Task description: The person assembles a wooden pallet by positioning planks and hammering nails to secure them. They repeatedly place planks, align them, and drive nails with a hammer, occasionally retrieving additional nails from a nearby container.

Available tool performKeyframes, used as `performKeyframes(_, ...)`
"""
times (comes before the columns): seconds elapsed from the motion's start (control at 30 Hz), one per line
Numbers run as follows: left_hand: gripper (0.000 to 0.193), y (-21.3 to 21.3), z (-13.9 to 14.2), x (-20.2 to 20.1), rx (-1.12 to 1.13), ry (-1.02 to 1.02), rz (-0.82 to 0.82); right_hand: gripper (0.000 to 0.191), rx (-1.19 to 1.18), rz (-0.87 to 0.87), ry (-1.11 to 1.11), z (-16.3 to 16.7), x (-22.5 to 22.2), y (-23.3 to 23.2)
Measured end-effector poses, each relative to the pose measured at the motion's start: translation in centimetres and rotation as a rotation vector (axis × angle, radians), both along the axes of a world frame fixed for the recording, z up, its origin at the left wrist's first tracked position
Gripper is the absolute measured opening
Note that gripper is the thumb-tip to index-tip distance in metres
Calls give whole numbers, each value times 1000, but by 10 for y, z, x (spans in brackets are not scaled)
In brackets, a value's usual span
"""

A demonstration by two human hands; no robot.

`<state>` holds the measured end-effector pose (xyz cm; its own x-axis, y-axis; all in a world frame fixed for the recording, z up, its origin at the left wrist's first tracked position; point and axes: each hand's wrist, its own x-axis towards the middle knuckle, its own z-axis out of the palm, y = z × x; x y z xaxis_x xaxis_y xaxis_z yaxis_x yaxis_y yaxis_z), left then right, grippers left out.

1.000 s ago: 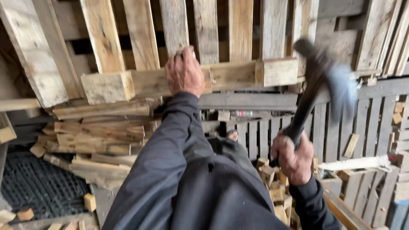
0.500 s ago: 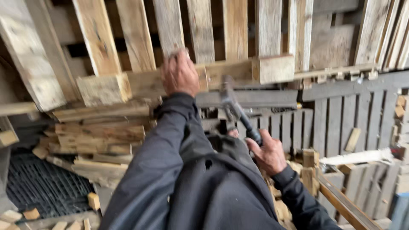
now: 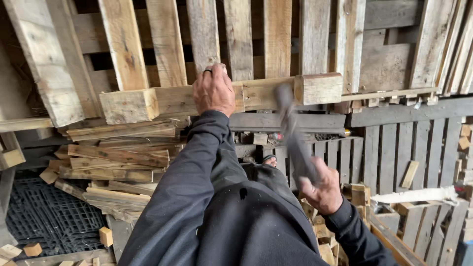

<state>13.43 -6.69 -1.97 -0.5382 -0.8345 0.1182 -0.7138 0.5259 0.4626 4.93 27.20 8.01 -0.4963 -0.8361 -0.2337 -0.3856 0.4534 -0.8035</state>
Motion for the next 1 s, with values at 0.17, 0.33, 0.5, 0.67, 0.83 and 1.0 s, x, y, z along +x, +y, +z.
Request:
performKeyframes(0.17, 24, 0, -5, 2, 133, -21, -9, 36, 158, 133, 343, -14, -26, -12)
performKeyframes(0.33, 18, -3, 8, -1, -71, 5, 43, 36, 471, -159, 332, -20, 1, -29)
performKeyframes(0.5, 24, 1, 16, 0, 39, 41, 1, 40, -130, 0, 261, -14, 27, -9)
performKeyframes(0.67, 25, 1, 13, -1, 160, -31, -2, 44, 167, -281, -12, -31, 1, -30)
performKeyframes(0.83, 25, 1, 11, -3, 64, 2, 5, 44, 249, -586, -546, 6, 2, -42)
performKeyframes(1.0, 20, -1, 12, 0, -17, 27, 6, 40, -529, -377, -471, 5, 15, -17)
